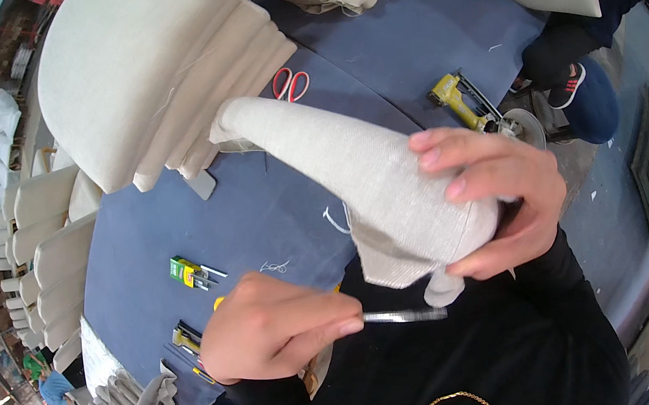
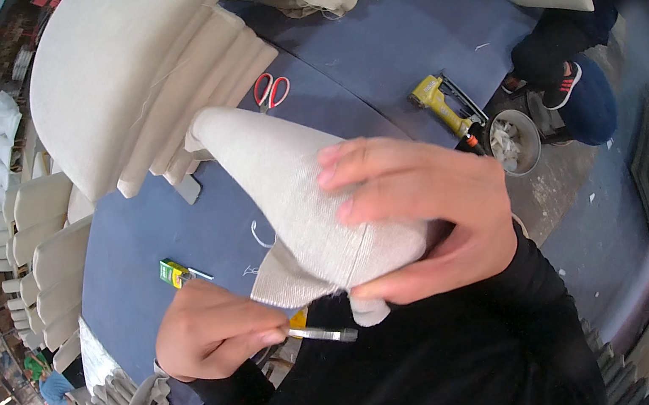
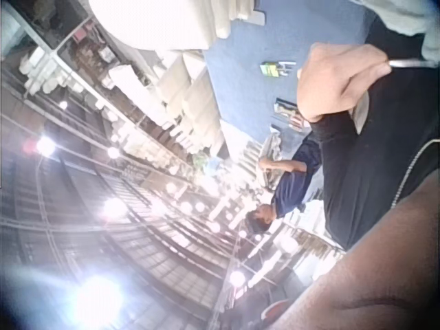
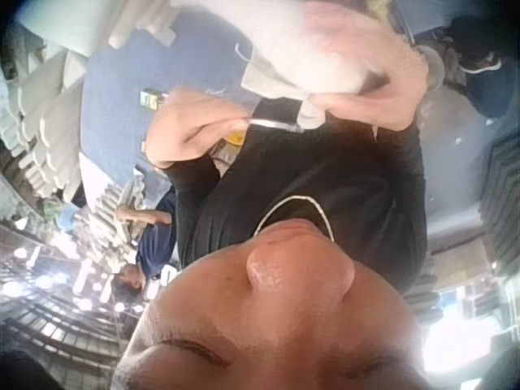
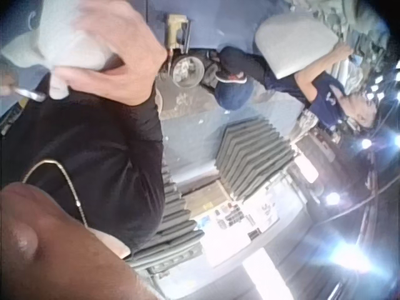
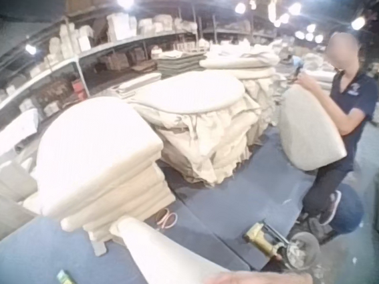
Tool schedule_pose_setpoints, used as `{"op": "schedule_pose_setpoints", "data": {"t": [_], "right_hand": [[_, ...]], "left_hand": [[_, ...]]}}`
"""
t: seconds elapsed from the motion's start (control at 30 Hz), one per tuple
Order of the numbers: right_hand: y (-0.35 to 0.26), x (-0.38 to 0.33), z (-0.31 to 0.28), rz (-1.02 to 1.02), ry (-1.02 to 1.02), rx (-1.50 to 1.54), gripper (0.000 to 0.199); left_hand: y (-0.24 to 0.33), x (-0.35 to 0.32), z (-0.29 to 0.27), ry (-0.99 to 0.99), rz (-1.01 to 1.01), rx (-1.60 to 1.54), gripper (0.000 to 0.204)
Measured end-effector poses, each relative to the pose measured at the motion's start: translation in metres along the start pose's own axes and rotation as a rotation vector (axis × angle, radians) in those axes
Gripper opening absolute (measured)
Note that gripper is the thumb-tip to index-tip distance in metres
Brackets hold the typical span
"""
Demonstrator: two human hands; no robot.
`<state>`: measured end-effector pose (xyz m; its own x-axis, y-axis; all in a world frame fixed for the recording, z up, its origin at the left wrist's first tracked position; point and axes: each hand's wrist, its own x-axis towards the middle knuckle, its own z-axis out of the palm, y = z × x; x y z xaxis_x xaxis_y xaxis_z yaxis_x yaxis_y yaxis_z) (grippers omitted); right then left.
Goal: The person stuffs white cotton-like filling into a beige fabric cushion cover using a yellow-handled screwdriver to push the material inside. They repeatedly pack the filling and adjust the cover to distribute the stuffing evenly.
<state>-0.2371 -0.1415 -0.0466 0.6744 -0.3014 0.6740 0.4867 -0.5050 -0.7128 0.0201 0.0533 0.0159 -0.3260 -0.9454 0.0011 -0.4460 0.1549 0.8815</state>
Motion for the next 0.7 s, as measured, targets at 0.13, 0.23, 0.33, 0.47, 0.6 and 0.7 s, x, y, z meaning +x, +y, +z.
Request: {"op": "schedule_pose_setpoints", "data": {"t": [0.13,0.23,0.33,0.47,0.6,0.7], "right_hand": [[-0.003,0.001,-0.014,0.088,0.096,-0.024,0.069],[0.002,-0.002,-0.015,0.108,0.149,-0.030,0.068],[0.005,-0.004,-0.016,0.120,0.176,-0.016,0.068],[0.004,-0.007,-0.010,0.132,0.204,0.011,0.069],[0.001,-0.005,-0.007,0.129,0.182,0.024,0.068],[-0.005,-0.002,-0.003,0.135,0.141,0.013,0.066]], "left_hand": [[0.002,0.009,0.023,0.258,-0.246,0.003,0.011],[0.001,0.021,0.039,0.437,-0.297,-0.047,0.019],[0.001,0.028,0.044,0.476,-0.280,-0.072,0.019],[0.001,0.034,0.049,0.514,-0.222,-0.069,0.017],[0.016,0.037,0.042,0.478,-0.237,0.013,0.008],[0.029,0.035,0.031,0.423,-0.265,0.137,0.007]]}}
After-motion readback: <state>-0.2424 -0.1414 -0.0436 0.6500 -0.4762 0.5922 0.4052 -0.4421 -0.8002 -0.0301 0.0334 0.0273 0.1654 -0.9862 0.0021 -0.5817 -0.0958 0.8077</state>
